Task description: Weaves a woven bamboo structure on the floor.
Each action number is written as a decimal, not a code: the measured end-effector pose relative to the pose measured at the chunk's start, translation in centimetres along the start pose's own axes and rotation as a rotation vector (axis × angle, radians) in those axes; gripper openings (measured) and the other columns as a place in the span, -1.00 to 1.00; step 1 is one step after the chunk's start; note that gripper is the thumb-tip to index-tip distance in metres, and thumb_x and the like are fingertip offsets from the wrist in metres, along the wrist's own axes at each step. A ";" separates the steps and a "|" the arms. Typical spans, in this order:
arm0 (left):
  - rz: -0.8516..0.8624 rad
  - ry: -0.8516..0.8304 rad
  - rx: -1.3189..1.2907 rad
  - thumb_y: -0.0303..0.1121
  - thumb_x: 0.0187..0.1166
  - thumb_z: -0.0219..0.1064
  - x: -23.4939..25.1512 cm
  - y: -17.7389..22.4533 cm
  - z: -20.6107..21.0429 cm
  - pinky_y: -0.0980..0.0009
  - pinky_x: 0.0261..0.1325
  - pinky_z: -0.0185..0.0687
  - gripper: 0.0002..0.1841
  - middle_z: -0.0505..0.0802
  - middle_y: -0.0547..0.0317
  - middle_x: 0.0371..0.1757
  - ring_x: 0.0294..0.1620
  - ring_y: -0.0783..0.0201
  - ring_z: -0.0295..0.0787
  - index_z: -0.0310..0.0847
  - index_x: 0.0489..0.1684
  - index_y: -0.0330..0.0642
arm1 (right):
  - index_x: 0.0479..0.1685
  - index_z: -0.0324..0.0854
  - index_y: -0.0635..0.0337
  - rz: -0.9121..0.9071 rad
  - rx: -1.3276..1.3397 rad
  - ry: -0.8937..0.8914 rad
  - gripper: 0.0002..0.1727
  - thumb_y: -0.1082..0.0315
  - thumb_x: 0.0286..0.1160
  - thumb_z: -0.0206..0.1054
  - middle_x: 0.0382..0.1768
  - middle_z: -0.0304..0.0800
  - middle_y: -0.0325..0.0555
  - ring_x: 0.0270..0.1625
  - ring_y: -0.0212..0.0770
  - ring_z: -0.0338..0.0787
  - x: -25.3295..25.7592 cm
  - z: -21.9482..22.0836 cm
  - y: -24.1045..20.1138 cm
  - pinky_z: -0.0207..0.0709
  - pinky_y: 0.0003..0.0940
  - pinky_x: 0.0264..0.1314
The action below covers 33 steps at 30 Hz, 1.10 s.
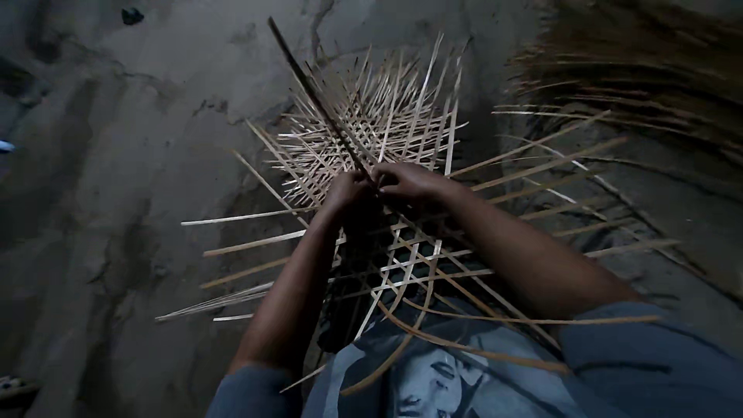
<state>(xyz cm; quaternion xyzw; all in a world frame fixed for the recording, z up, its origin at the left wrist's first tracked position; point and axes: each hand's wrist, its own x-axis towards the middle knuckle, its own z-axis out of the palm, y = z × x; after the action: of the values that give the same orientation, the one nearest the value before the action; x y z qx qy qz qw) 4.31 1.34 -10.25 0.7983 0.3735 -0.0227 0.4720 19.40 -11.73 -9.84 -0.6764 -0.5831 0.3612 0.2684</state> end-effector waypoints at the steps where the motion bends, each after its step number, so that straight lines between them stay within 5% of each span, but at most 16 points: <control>1: 0.008 -0.068 -0.040 -0.24 0.76 0.21 -0.3 0.7 0.1 0.01 0.08 0.67 -0.70 0.83 -0.06 -0.02 -0.07 0.11 0.77 0.68 0.24 -0.22 | 0.37 0.60 0.16 -0.041 0.039 0.014 -0.64 0.41 0.62 0.35 0.11 0.84 0.03 0.16 -0.03 0.83 -0.5 -0.1 0.4 0.62 0.11 0.35; 3: 0.032 -0.105 -0.334 -0.23 0.80 0.13 -0.9 0.8 0.2 0.40 -0.24 0.63 -0.73 0.74 0.21 -0.26 -0.34 0.41 0.63 0.65 0.14 -0.18 | 0.25 0.65 0.18 -0.081 0.102 0.089 -0.70 0.42 0.57 0.38 0.07 0.84 -0.01 0.11 -0.11 0.83 -1.7 0.1 1.0 0.67 0.03 0.29; 5: 0.118 -0.138 -0.520 -0.21 0.84 0.03 -1.1 -0.1 0.3 0.53 -0.34 0.59 -0.73 0.69 0.34 -0.34 -0.42 0.51 0.59 0.61 -0.02 -0.14 | 0.23 0.68 0.15 -0.043 0.061 0.165 -0.71 0.39 0.57 0.36 0.08 0.83 -0.01 0.14 -0.07 0.81 -1.8 0.6 1.4 0.64 0.08 0.30; 7: 0.235 -0.094 -0.515 -0.27 0.81 0.08 -1.8 -1.0 0.4 0.43 -0.16 0.68 -0.75 0.79 0.25 -0.19 -0.26 0.44 0.69 0.65 0.04 -0.20 | 0.25 0.67 0.18 0.050 0.034 0.219 -0.70 0.36 0.60 0.34 0.06 0.84 0.05 0.14 0.02 0.82 -1.5 1.3 0.9 0.62 0.18 0.31; 10: 0.360 0.036 -0.363 -0.29 0.76 0.16 -2.9 -2.1 0.6 0.27 0.21 0.74 -0.63 0.83 0.12 0.24 0.12 0.32 0.79 0.66 0.45 -0.11 | 0.16 0.66 0.25 0.104 -0.012 0.352 -0.68 0.37 0.48 0.44 0.00 0.80 0.12 0.03 0.05 0.83 -1.2 2.9 -0.2 0.70 0.12 0.18; 13: 0.366 0.258 0.122 -0.23 0.72 0.29 -4.6 -2.4 1.1 0.07 0.18 0.74 -0.67 0.87 0.02 0.10 0.03 0.15 0.83 0.74 0.34 -0.08 | 0.12 0.65 0.25 0.081 0.008 0.418 -0.66 0.31 0.43 0.50 -0.03 0.76 0.10 -0.03 0.01 0.81 -1.4 3.4 -0.2 0.72 0.05 0.10; 15: 0.297 0.258 0.330 -0.22 0.69 0.32 -5.9 -1.6 1.8 -0.03 0.25 0.70 -0.69 0.86 -0.03 0.07 0.07 0.05 0.83 0.76 0.28 -0.10 | 0.18 0.64 0.23 0.030 0.069 0.461 -0.64 0.27 0.48 0.48 -0.10 0.78 0.04 -0.12 -0.07 0.80 -1.6 3.3 0.6 0.72 -0.04 0.02; 20: 0.195 0.164 0.357 -0.35 0.70 0.28 -6.5 -0.2 2.2 -0.07 0.32 0.66 -0.67 0.83 -0.05 0.21 0.18 0.00 0.80 0.71 0.37 -0.03 | 0.12 0.67 0.23 -0.130 0.250 0.651 -0.75 0.31 0.59 0.37 -0.13 0.82 -0.08 -0.18 -0.29 0.81 -2.2 4.2 3.0 0.75 -0.29 -0.05; 25: 0.211 0.153 0.356 -0.49 0.60 0.31 -6.4 -0.6 2.5 -0.04 0.26 0.70 -0.61 0.81 -0.05 0.21 0.15 0.01 0.80 0.68 0.39 -0.03 | 0.10 0.68 0.20 -0.123 0.243 0.695 -0.78 0.35 0.59 0.34 -0.18 0.82 -0.12 -0.26 -0.32 0.79 -1.9 4.6 3.1 0.73 -0.32 -0.13; 30: 0.222 0.034 0.346 -0.49 0.60 0.31 -6.2 -0.8 0.6 -0.06 0.24 0.71 -0.56 0.82 0.02 0.22 0.13 0.05 0.81 0.68 0.45 0.09 | 0.25 0.66 0.20 -0.190 -0.016 0.620 -0.68 0.35 0.56 0.33 -0.02 0.80 0.03 -0.17 -0.14 0.82 -1.9 5.2 2.1 0.75 -0.17 -0.09; 33: 0.230 0.019 0.153 -0.54 0.66 0.19 -6.2 -1.1 -2.1 -0.01 0.08 0.78 -0.54 0.91 0.05 0.06 -0.04 0.12 0.88 0.64 0.49 0.07 | 0.60 0.50 0.11 -0.352 -0.260 0.497 -0.43 0.41 0.52 0.33 0.34 0.72 0.07 0.31 -0.03 0.79 -2.1 5.9 1.0 0.71 -0.05 0.35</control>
<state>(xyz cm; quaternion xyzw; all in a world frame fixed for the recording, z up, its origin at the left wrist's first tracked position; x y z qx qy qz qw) -1.45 -0.30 -7.51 0.8697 0.2810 0.0110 0.4055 15.12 -14.30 -13.82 -0.6614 -0.6488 0.0557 0.3721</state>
